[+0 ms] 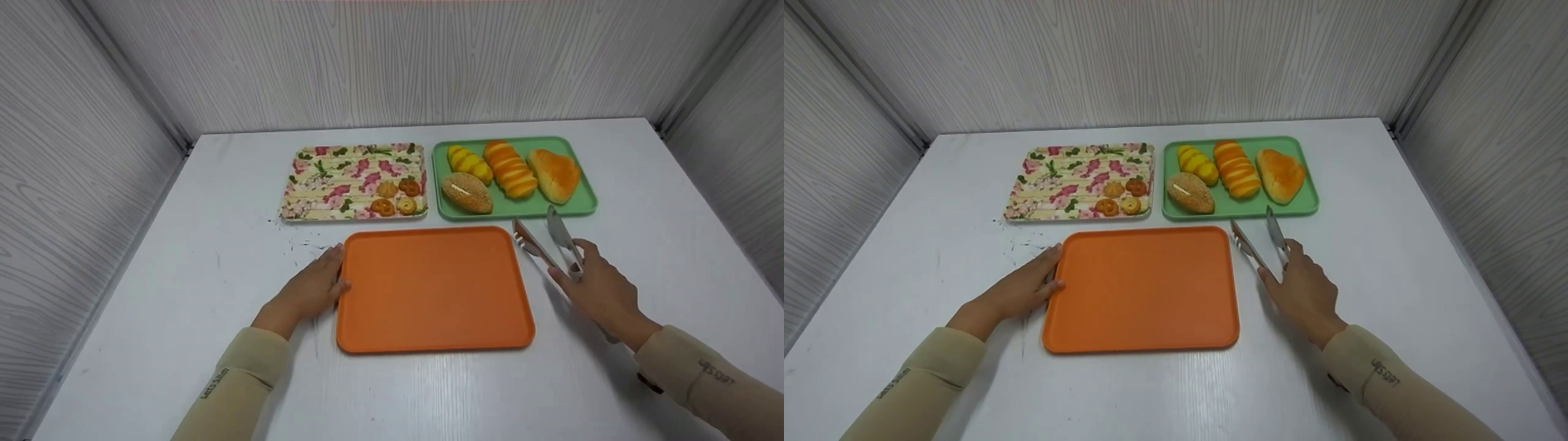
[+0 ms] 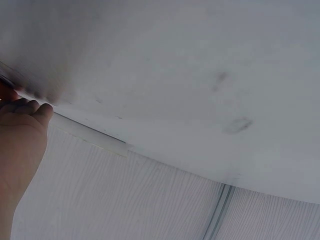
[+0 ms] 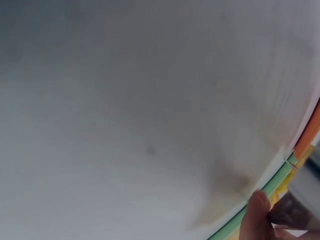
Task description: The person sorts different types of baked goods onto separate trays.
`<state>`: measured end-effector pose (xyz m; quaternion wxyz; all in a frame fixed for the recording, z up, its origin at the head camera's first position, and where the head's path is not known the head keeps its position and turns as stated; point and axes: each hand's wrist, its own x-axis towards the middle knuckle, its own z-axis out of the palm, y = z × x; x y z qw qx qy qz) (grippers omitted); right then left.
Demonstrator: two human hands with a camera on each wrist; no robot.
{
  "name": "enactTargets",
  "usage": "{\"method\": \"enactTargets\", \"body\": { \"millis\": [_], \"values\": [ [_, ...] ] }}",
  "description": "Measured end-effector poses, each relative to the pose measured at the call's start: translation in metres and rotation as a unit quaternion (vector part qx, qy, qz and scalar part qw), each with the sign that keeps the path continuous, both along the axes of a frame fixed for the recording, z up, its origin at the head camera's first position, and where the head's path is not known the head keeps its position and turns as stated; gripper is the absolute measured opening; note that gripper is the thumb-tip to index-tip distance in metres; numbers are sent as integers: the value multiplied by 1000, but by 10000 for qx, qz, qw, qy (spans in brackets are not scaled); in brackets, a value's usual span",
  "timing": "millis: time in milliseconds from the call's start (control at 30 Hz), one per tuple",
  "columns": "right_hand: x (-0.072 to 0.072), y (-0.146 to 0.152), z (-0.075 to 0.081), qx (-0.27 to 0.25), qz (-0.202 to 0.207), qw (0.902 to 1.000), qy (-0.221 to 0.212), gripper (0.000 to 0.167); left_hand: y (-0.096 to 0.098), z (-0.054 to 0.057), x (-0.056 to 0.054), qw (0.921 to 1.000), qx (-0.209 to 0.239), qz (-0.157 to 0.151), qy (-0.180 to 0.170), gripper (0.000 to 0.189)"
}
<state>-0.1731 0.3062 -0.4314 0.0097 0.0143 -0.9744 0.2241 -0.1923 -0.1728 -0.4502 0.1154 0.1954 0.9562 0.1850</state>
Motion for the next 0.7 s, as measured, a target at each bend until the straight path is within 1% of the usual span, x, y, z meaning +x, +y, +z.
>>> {"method": "enactTargets", "body": {
  "millis": [200,433,567,700],
  "values": [
    [1,0,0,182,-116,9998,-11,86,1,1,0,10000,-54,-31,-3,72],
    [1,1,-1,130,-16,9999,56,89,2,1,-1,10000,-76,-1,-10,71],
    [0,2,1,86,31,9999,-103,91,0,1,-1,10000,-31,15,-22,72],
    [-3,2,10,13,18,9993,-379,98,-1,2,-1,9999,24,85,-83,73]
  ]
}}
